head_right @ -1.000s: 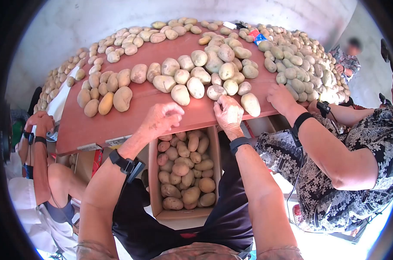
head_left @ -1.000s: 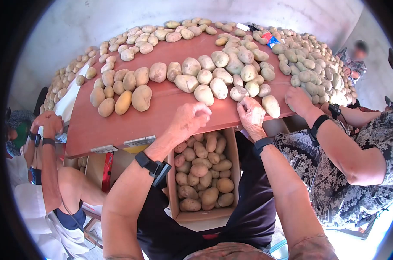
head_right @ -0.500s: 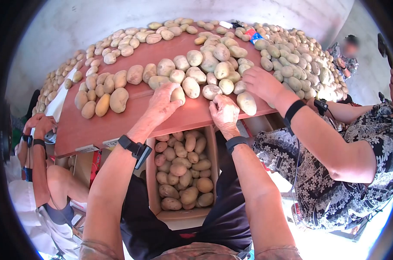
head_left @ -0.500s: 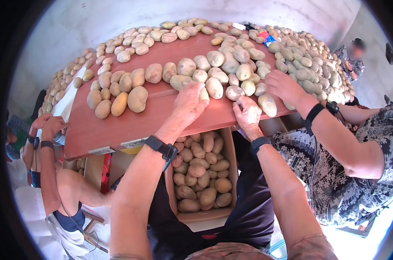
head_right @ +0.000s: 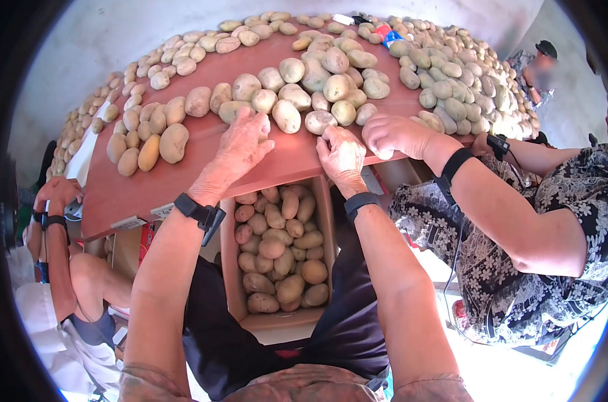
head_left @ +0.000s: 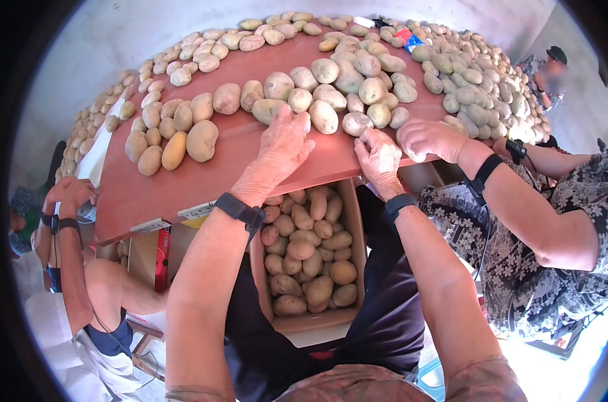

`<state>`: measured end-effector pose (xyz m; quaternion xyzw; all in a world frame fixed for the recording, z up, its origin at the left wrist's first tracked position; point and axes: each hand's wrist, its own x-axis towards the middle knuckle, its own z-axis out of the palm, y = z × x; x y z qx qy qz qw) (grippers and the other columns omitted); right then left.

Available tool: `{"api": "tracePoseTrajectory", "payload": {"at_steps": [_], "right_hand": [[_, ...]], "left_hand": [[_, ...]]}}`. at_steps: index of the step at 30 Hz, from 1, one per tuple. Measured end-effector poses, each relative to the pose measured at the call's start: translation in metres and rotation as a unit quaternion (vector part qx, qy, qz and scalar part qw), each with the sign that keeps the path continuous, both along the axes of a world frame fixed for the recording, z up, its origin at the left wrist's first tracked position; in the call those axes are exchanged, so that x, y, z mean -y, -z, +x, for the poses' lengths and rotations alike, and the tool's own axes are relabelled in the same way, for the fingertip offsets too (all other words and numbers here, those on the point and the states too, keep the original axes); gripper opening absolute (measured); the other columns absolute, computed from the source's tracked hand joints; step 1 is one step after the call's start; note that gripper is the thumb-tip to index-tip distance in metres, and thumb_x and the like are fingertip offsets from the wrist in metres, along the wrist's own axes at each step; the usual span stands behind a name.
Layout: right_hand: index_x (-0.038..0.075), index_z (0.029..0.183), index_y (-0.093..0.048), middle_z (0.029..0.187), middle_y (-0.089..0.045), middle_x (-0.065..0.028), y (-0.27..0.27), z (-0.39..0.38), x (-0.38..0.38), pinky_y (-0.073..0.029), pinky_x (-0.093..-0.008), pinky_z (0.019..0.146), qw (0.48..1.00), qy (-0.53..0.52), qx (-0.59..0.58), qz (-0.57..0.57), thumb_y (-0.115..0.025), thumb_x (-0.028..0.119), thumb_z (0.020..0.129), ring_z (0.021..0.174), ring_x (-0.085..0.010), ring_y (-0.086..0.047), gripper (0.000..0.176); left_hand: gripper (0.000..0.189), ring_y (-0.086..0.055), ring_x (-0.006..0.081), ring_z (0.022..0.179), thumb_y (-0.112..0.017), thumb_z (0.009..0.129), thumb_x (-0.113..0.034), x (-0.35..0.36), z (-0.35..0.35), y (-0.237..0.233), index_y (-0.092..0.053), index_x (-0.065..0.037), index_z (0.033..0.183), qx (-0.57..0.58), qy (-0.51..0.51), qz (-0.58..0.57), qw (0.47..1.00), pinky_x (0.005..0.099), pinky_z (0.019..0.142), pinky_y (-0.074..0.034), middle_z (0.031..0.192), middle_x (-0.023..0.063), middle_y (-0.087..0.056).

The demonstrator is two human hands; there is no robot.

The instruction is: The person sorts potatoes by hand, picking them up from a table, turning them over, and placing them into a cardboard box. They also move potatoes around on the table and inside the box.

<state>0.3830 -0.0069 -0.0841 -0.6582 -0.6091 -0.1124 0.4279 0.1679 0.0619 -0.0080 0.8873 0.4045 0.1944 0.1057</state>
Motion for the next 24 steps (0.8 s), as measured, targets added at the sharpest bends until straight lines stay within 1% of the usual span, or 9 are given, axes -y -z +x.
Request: {"api": "tracePoseTrajectory", "payload": {"at_steps": [2, 3, 5, 9, 11, 12, 14, 20, 24], "right_hand": [[0.007, 0.076, -0.057, 0.072, -0.061, -0.0109, 0.000, 0.000, 0.000, -0.047, -0.0442, 0.065, 1.000, 0.003, -0.002, -0.004, -0.070, 0.015, 0.079, 0.073, -0.0315, -0.061, 0.015], [0.007, 0.076, -0.057, 0.072, -0.061, -0.0109, 0.000, -0.001, 0.000, -0.047, -0.0442, 0.065, 1.000, 0.003, -0.003, -0.005, -0.070, 0.015, 0.079, 0.073, -0.0315, -0.061, 0.015], [0.007, 0.076, -0.057, 0.073, -0.061, -0.0109, -0.001, -0.001, 0.001, -0.047, -0.0443, 0.066, 1.000, 0.008, -0.001, -0.012, -0.070, 0.015, 0.078, 0.073, -0.0317, -0.062, 0.015], [0.007, 0.076, -0.058, 0.073, -0.061, -0.0108, -0.002, -0.001, 0.001, -0.047, -0.0442, 0.066, 1.000, 0.014, 0.001, -0.017, -0.070, 0.015, 0.078, 0.073, -0.0315, -0.062, 0.015], [0.009, 0.076, -0.057, 0.073, -0.061, -0.0099, 0.000, 0.000, 0.000, -0.048, -0.0441, 0.068, 1.000, 0.011, 0.002, -0.013, -0.071, 0.017, 0.077, 0.074, -0.0308, -0.062, 0.016], [0.009, 0.076, -0.057, 0.073, -0.061, -0.0099, 0.000, 0.000, 0.000, -0.048, -0.0441, 0.068, 1.000, 0.011, 0.001, -0.016, -0.071, 0.017, 0.077, 0.074, -0.0308, -0.062, 0.016], [0.009, 0.077, -0.058, 0.074, -0.061, -0.0100, 0.000, 0.000, 0.000, -0.048, -0.0441, 0.068, 1.000, 0.008, -0.007, -0.018, -0.070, 0.018, 0.077, 0.075, -0.0310, -0.062, 0.016], [0.009, 0.077, -0.058, 0.074, -0.062, -0.0106, 0.002, 0.001, 0.000, -0.048, -0.0445, 0.068, 0.999, 0.011, -0.004, -0.030, -0.070, 0.018, 0.078, 0.076, -0.0314, -0.063, 0.016], [0.009, 0.076, -0.058, 0.075, -0.062, -0.0103, 0.000, 0.000, 0.000, -0.048, -0.0443, 0.068, 1.000, 0.010, -0.004, -0.023, -0.070, 0.018, 0.078, 0.075, -0.0315, -0.063, 0.016]], "left_hand": [[0.044, -0.051, 0.0397, 0.116, -0.073, 0.078, -0.014, 0.001, -0.001, -0.002, -0.055, -0.006, 0.117, -0.003, 0.016, -0.032, 0.999, 0.0487, 0.094, -0.050, 0.125, 0.0191, -0.045], [0.044, -0.051, 0.0397, 0.116, -0.073, 0.078, -0.014, 0.001, -0.001, 0.001, -0.055, -0.006, 0.117, -0.004, 0.016, -0.033, 0.999, 0.0487, 0.094, -0.050, 0.125, 0.0191, -0.045], [0.048, -0.052, 0.0405, 0.116, -0.072, 0.079, -0.013, 0.001, -0.001, 0.007, -0.052, -0.006, 0.122, 0.012, 0.009, 0.017, 1.000, 0.0495, 0.093, -0.050, 0.124, 0.0211, -0.047], [0.053, -0.053, 0.0413, 0.115, -0.070, 0.079, -0.012, 0.000, -0.003, 0.009, -0.048, -0.005, 0.127, -0.008, 0.012, 0.014, 1.000, 0.0503, 0.092, -0.050, 0.124, 0.0226, -0.048], [0.055, -0.054, 0.0435, 0.112, -0.072, 0.079, -0.011, -0.001, -0.005, 0.013, -0.044, -0.007, 0.127, -0.006, 0.023, 0.042, 0.999, 0.0507, 0.089, -0.049, 0.118, 0.0206, -0.051], [0.055, -0.054, 0.0435, 0.112, -0.072, 0.079, -0.011, 0.002, -0.006, 0.011, -0.044, -0.007, 0.127, -0.007, 0.022, 0.039, 0.999, 0.0507, 0.089, -0.049, 0.118, 0.0206, -0.051], [0.055, -0.057, 0.0436, 0.109, -0.072, 0.079, -0.013, 0.004, -0.007, 0.005, -0.045, -0.009, 0.127, -0.029, 0.014, -0.018, 0.999, 0.0504, 0.089, -0.049, 0.114, 0.0202, -0.055], [0.055, -0.059, 0.0437, 0.106, -0.074, 0.078, -0.017, 0.005, -0.011, 0.006, -0.046, -0.014, 0.125, -0.014, 0.012, -0.025, 1.000, 0.0503, 0.088, -0.049, 0.115, 0.0192, -0.057], [0.053, -0.059, 0.0440, 0.106, -0.075, 0.078, -0.019, 0.008, -0.011, 0.003, -0.046, -0.013, 0.123, -0.013, 0.015, -0.026, 0.999, 0.0505, 0.088, -0.049, 0.114, 0.0192, -0.057]]}}
